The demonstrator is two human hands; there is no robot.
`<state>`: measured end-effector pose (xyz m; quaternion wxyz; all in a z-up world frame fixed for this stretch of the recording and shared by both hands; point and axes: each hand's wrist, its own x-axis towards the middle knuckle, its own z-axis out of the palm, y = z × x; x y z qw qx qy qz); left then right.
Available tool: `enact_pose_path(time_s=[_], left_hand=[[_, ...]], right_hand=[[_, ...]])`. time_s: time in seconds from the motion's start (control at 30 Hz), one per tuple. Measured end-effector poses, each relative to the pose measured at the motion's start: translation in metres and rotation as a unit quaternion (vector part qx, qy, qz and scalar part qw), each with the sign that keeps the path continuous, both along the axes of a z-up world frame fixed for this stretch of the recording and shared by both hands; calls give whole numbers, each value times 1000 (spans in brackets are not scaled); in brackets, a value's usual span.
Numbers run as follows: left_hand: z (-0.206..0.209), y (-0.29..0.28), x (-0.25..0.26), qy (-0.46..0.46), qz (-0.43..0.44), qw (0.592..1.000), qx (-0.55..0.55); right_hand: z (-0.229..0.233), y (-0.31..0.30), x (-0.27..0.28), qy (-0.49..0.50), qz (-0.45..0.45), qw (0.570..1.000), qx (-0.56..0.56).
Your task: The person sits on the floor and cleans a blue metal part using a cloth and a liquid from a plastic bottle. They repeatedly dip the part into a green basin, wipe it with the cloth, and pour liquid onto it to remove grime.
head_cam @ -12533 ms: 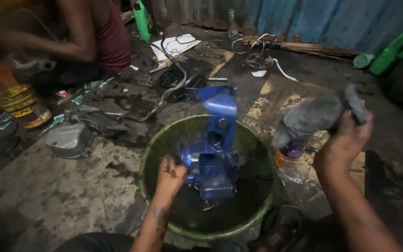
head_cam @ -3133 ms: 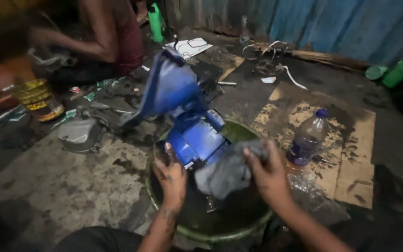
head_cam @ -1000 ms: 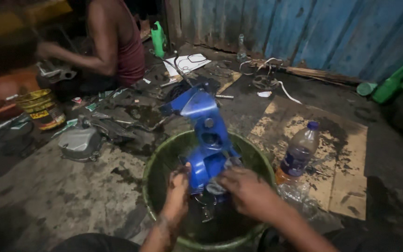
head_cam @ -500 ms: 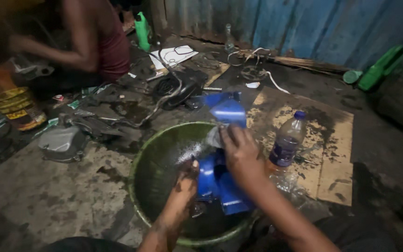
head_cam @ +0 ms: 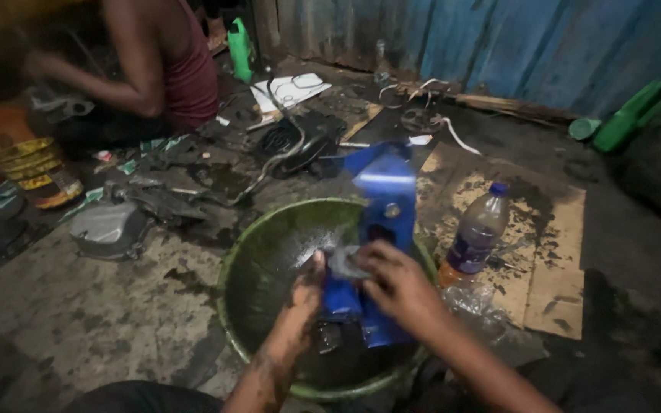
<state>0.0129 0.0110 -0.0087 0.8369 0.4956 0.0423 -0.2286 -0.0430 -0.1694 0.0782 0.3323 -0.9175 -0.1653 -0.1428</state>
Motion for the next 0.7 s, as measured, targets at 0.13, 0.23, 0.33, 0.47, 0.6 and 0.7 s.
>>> enact_pose_path(time_s=[0.13, 0.23, 0.33, 0.47, 0.6, 0.7], left_hand=[[-17, -7, -1, -115, 25, 988, 102], [-26, -11, 9, -165, 42, 968, 186], [-21, -8, 16, -137, 51, 974, 171], [-8, -3, 4, -192, 97, 951, 222], [-19, -15, 2, -121, 134, 958, 225], [-44, -7, 16, -118, 78, 953, 266]], right_hand=[[-10, 18, -5, -43, -35, 996, 67], [-23, 34, -7, -25, -59, 998, 21], [-32, 37, -5, -28, -24, 999, -23], [-36, 30, 0, 32, 58, 995, -74], [-31, 15, 6, 33, 108, 987, -117], [-22, -10, 8, 163, 155, 968, -114]])
